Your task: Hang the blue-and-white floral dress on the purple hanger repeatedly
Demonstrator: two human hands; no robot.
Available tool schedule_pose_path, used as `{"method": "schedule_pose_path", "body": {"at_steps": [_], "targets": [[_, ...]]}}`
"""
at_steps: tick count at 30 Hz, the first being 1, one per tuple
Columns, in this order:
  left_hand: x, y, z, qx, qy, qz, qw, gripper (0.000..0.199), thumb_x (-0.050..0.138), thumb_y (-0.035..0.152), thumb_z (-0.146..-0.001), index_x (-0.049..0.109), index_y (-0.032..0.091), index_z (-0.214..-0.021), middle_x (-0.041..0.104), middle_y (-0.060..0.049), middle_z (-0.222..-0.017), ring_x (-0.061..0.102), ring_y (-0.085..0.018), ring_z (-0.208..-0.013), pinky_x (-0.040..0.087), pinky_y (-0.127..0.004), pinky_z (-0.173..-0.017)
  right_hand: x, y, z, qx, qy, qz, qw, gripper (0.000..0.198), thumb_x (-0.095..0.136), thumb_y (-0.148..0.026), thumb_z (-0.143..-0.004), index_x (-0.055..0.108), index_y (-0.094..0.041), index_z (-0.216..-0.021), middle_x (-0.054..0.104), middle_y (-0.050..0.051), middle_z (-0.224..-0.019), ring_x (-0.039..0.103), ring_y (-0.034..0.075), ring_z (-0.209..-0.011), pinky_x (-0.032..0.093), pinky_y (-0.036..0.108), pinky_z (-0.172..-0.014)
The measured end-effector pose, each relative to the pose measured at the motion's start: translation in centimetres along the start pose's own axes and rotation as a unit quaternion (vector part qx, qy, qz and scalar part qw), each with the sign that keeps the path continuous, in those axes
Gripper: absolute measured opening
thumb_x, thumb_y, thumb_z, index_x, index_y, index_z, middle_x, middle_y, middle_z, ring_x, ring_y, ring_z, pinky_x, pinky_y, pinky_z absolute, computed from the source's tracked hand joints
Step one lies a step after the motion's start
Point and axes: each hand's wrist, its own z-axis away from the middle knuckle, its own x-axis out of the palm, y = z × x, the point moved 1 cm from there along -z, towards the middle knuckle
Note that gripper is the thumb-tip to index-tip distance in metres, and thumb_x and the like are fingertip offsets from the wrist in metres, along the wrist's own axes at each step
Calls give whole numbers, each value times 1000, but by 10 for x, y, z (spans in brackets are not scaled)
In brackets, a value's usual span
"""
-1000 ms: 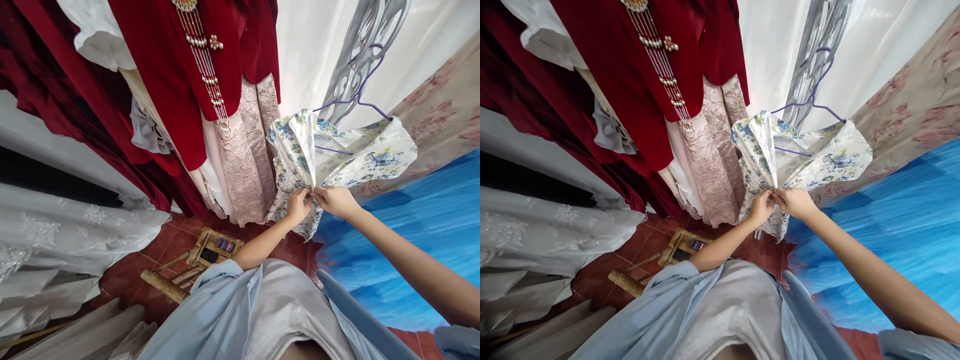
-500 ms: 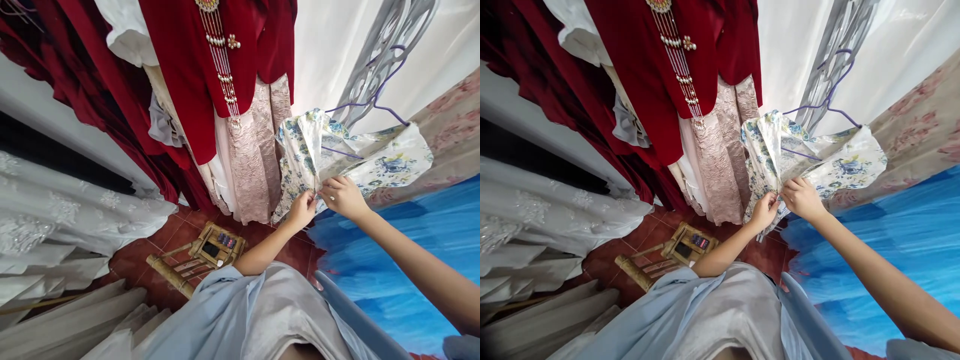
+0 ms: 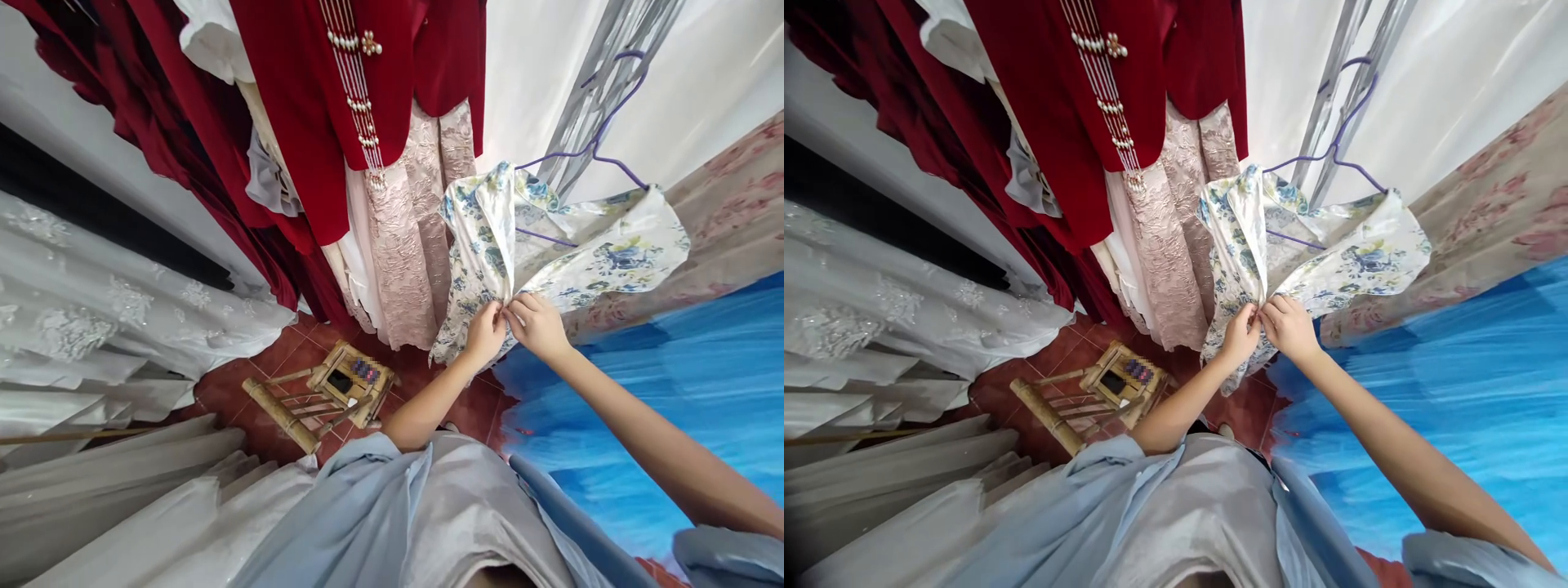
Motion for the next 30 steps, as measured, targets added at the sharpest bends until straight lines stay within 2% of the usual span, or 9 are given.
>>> {"method": "schedule_pose_path", "body": {"at_steps": [5, 8, 14, 17, 19, 22, 25, 28, 30], "targets": [[2, 1, 5, -23, 20, 28, 999, 12, 48, 11, -94, 56, 19, -93, 67, -5, -92, 64, -19, -90, 53, -32, -85, 6, -4, 7, 26, -7, -12, 1000, 27, 44, -26, -101, 63, -21, -83, 59, 10, -88, 52, 25, -83, 38, 36, -73], [-3, 5, -2, -31, 55, 57, 996, 16, 47, 14, -96, 57, 19, -109, 67, -7, -106, 64, -18, -100, 53, -31, -92, 9, -8, 11, 30, -10, -28, 999, 25, 44, -24, -100, 64, -21, -86, 59, 11, -88, 52, 25, -82, 39, 35, -72], [-9, 32, -26, 59, 71, 12, 996, 30, 59, 27, -96, 56, 22, -126, 61, -12, -121, 61, -22, -112, 50, -34, -100, 14, -5, 22, 56, 47, -48, 996, 26, 45, -22, -96, 66, -21, -82, 58, 10, -81, 52, 24, -77, 41, 34, -70], [-11, 40, -35, 98, 20, -58, 993, 24, 56, 27, -97, 65, 22, -119, 61, -11, -124, 58, -23, -118, 46, -34, -104, 18, -3, 30, 82, 64, -36, 994, 26, 44, -22, -96, 66, -22, -80, 56, 8, -75, 52, 24, -73, 42, 33, -69], [-12, 40, -41, 103, -66, -103, 987, 17, 56, 28, -98, 71, 21, -102, 66, -8, -109, 62, -22, -107, 48, -33, -98, 19, -3, 34, 90, 74, -35, 993, 25, 45, -22, -95, 65, -22, -80, 57, 8, -73, 53, 24, -73, 42, 33, -69], [-12, 39, -48, 107, -181, -138, 968, 22, 55, 29, -98, 70, 20, -83, 68, -3, -85, 63, -19, -84, 48, -28, -79, 20, -3, 38, 94, 94, -28, 991, 24, 46, -21, -95, 65, -21, -81, 58, 8, -74, 54, 24, -74, 44, 33, -70], [-13, 41, -55, 115, -168, -126, 971, 24, 53, 26, -99, 69, 19, -82, 68, -2, -82, 62, -17, -80, 45, -26, -74, 25, -6, 39, 107, 96, -1, 990, 25, 46, -20, -95, 64, -22, -79, 57, 8, -74, 53, 24, -74, 42, 33, -68], [-18, 47, -69, 126, -107, -100, 981, 26, 51, 27, -100, 69, 18, -83, 69, -4, -85, 62, -16, -81, 46, -25, -77, 37, -16, 46, 68, 38, 10, 997, 28, 44, -20, -98, 62, -22, -76, 57, 7, -73, 51, 23, -71, 38, 33, -66], [-23, 50, -82, 146, -110, -82, 980, 28, 51, 30, -101, 69, 18, -82, 68, -4, -83, 61, -16, -79, 47, -26, -78, 46, -22, 52, 40, 0, 1, 999, 31, 43, -20, -100, 62, -21, -75, 57, 7, -72, 50, 22, -70, 37, 33, -66]]}}
